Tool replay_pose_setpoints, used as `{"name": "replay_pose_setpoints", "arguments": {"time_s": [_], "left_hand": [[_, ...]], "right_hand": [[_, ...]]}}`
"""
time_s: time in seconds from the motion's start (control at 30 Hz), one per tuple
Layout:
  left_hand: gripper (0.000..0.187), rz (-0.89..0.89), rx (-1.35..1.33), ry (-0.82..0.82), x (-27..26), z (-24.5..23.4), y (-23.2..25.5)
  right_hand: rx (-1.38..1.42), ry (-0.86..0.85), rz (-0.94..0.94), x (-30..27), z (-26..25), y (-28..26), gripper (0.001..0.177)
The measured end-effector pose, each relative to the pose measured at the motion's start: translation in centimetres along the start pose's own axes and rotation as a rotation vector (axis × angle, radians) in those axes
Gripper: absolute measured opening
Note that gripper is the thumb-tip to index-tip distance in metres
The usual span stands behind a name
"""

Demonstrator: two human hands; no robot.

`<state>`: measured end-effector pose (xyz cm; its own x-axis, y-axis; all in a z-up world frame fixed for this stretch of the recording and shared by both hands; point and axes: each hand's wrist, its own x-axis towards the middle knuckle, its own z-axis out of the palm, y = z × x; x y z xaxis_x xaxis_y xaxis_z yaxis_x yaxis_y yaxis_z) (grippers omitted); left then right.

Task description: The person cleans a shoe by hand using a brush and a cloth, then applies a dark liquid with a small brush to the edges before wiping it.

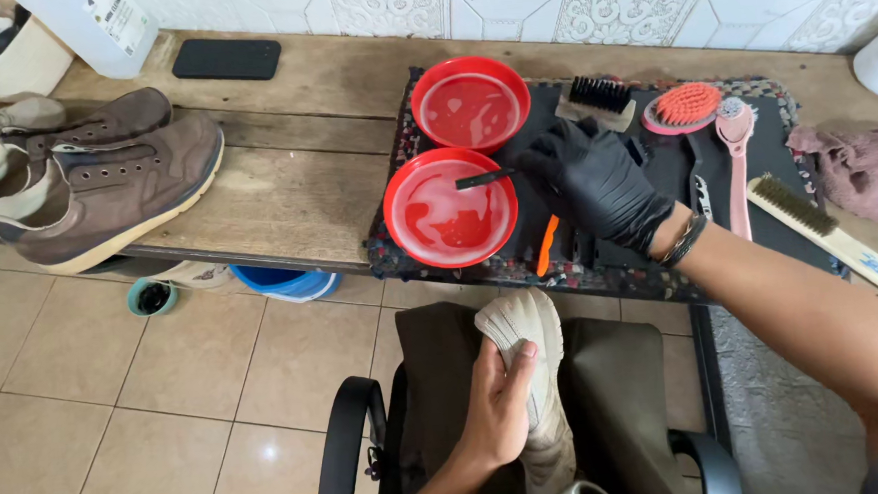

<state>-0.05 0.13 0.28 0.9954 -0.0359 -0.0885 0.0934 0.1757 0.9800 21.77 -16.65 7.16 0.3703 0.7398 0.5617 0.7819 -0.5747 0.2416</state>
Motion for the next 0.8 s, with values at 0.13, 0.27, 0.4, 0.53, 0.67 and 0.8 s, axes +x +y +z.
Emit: {"name": "replay_pose_setpoints", "arguments": {"time_s": [0.13, 0.27, 0.4, 0.53, 0.67, 0.8], "left_hand": [[0.050, 0.122, -0.030, -0.011, -0.7, -0.2, 0.5], [0.036, 0.138, 0.013, 0.001, -1.8, -0.6, 1.4], [0.043, 0.156, 0.070, -0.003, -3.0, -0.4, 1.5], [0.029, 0.146, 0.059, -0.081, -4.8, 0.1, 2.4], [0.018, 0.177, 0.126, -0.111, -6.5, 0.7, 2.5], [0.018, 0.218, 0.142, -0.137, -7.5, 1.0, 2.7]], "right_hand": [[-0.029, -0.032, 0.051, -0.8, -2.5, -1.3, 0.012], [0.164, 0.000, 0.158, -3.0, -5.7, -2.3, 0.038], [0.131, 0.014, 0.162, -3.6, -10.5, -4.0, 0.014], [0.195, 0.046, 0.119, -5.0, -13.0, -5.8, 0.025], [-0.003, 0.049, -0.100, -4.6, -15.4, -8.6, 0.038], [0.141, 0.057, -0.260, -6.6, -13.9, -11.0, 0.025]]}}
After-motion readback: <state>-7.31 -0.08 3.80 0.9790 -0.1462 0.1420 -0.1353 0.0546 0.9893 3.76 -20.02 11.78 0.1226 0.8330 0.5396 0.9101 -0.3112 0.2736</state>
